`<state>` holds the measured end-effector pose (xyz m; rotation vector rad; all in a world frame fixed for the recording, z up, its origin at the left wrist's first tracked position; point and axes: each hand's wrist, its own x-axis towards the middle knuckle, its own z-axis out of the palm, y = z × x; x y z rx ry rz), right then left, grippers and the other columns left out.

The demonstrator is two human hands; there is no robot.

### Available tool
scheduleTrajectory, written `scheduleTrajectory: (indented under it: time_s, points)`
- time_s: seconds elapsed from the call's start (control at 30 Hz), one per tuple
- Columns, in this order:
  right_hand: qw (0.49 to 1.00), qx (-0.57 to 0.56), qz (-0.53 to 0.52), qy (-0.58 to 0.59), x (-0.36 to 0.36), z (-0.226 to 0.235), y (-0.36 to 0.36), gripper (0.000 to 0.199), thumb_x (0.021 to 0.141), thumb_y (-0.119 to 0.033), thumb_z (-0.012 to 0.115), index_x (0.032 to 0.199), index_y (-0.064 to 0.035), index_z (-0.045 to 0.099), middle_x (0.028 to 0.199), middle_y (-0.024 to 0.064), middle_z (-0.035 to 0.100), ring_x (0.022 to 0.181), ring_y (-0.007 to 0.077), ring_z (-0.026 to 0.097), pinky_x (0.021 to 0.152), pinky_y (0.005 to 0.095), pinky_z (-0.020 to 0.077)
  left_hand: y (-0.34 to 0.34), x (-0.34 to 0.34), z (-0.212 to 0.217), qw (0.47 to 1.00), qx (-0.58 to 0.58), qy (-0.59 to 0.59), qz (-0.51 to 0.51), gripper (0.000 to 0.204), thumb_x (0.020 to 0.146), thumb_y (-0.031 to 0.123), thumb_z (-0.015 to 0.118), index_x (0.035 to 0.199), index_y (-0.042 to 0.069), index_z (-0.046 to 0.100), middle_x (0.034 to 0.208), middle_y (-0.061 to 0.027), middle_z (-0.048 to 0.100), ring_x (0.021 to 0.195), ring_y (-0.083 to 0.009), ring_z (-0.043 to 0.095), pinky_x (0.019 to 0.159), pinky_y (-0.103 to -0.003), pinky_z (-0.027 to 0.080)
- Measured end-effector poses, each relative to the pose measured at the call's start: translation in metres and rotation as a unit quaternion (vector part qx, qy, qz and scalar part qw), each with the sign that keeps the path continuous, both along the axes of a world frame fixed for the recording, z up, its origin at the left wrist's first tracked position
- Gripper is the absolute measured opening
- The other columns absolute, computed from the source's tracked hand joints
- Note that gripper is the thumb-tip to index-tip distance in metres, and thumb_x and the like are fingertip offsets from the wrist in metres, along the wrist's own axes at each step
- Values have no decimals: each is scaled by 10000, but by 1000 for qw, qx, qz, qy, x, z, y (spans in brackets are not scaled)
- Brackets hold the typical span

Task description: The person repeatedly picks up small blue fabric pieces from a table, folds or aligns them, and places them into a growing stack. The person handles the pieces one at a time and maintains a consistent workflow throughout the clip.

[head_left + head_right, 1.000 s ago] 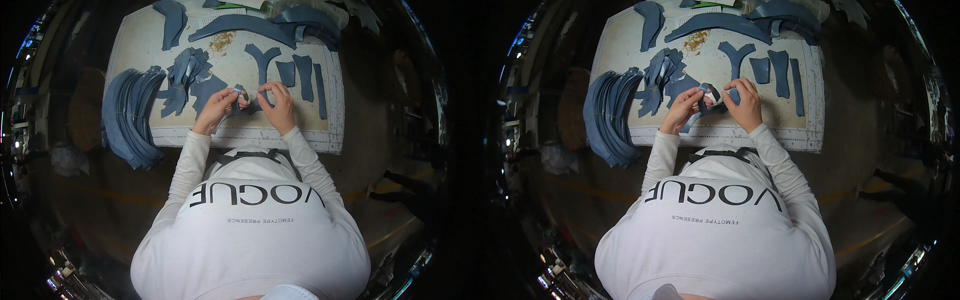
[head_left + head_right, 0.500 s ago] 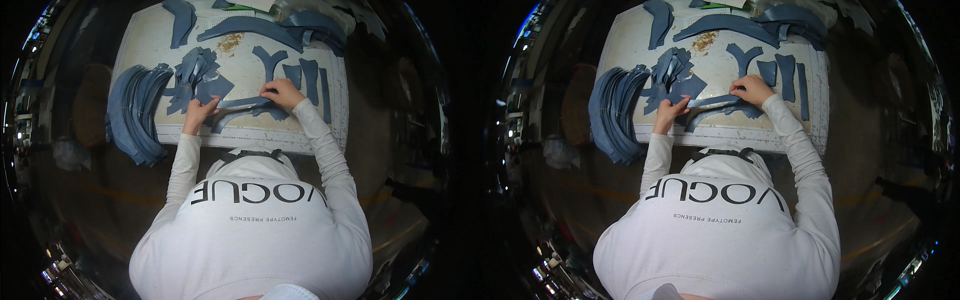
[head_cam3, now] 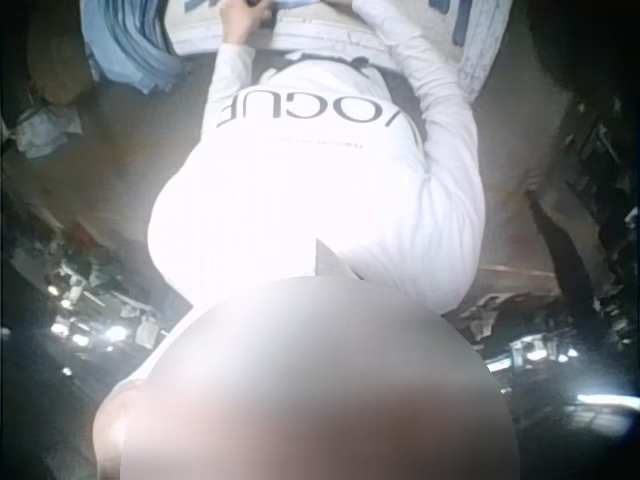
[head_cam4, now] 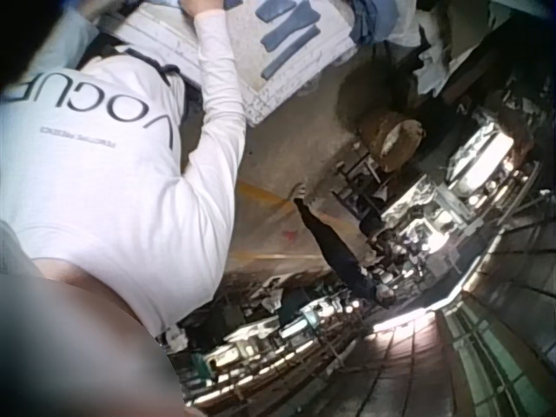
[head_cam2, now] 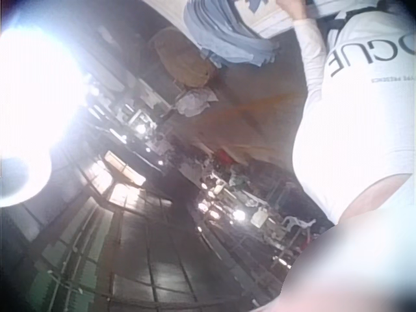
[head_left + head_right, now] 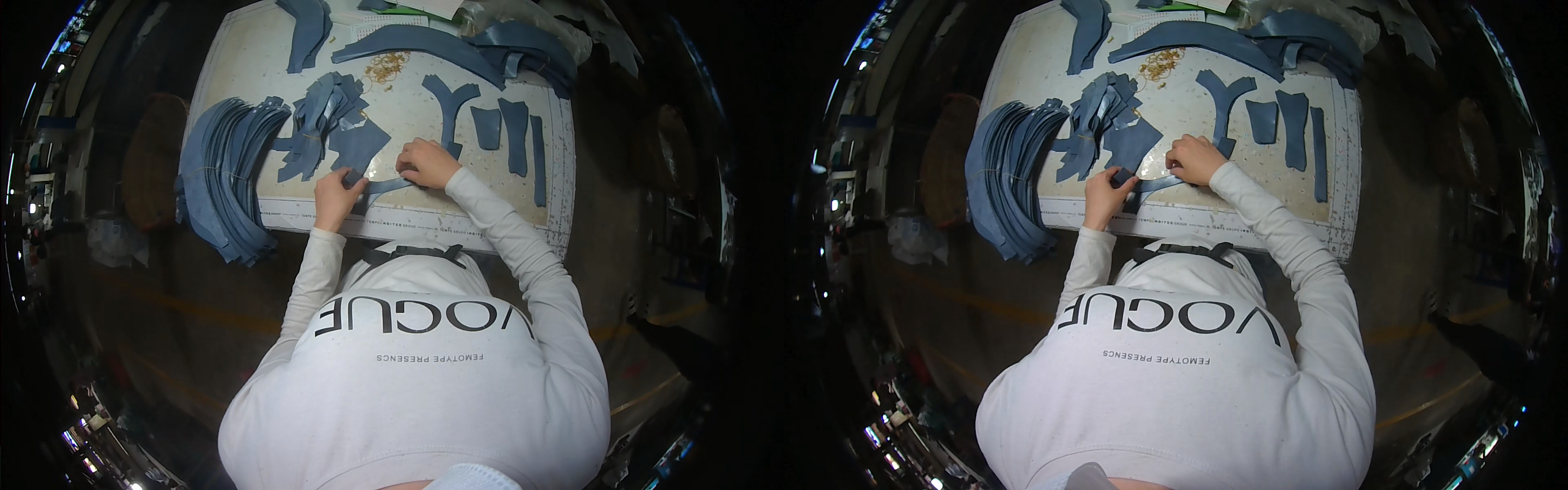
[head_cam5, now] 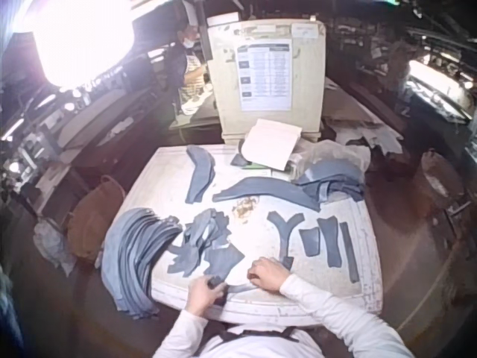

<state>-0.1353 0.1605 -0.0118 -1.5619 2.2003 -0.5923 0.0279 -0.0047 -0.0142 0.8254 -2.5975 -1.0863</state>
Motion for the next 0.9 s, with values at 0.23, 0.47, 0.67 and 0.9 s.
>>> scheduleTrajectory:
  time_s: [0.23,0.47,0.67,0.9]
  points:
    - [995,-53,-11,-78,39,-19,-30,163,707,-116,660,861,-78,621,874,59,603,933,264,553,805,361,458,-21,15,31,986,29,149,74,175,838,176,641,918,24,672,770,-80,664,685,-176,650,617,-287,490]
    - [994,-19,-52,-94,48,-6,-31,142,672,-103,697,777,-35,630,757,116,640,725,266,629,698,364,503,-28,25,44,934,335,-92,-86,233,903,201,591,932,-18,662,735,-42,659,672,-101,610,641,-232,481]
    - [933,-252,-130,-223,21,66,-9,199,718,-127,724,839,-4,625,712,60,626,636,132,600,610,245,484,16,-10,51,944,238,12,-229,221,916,191,583,1008,-8,606,826,-16,628,796,-75,569,729,-203,443]
    - [851,-348,-232,-316,-26,106,9,179,761,-94,717,882,1,625,751,12,640,674,60,587,626,214,492,67,-76,78,835,476,219,-165,224,944,173,525,1089,2,529,757,0,536,699,-73,538,692,-222,455]
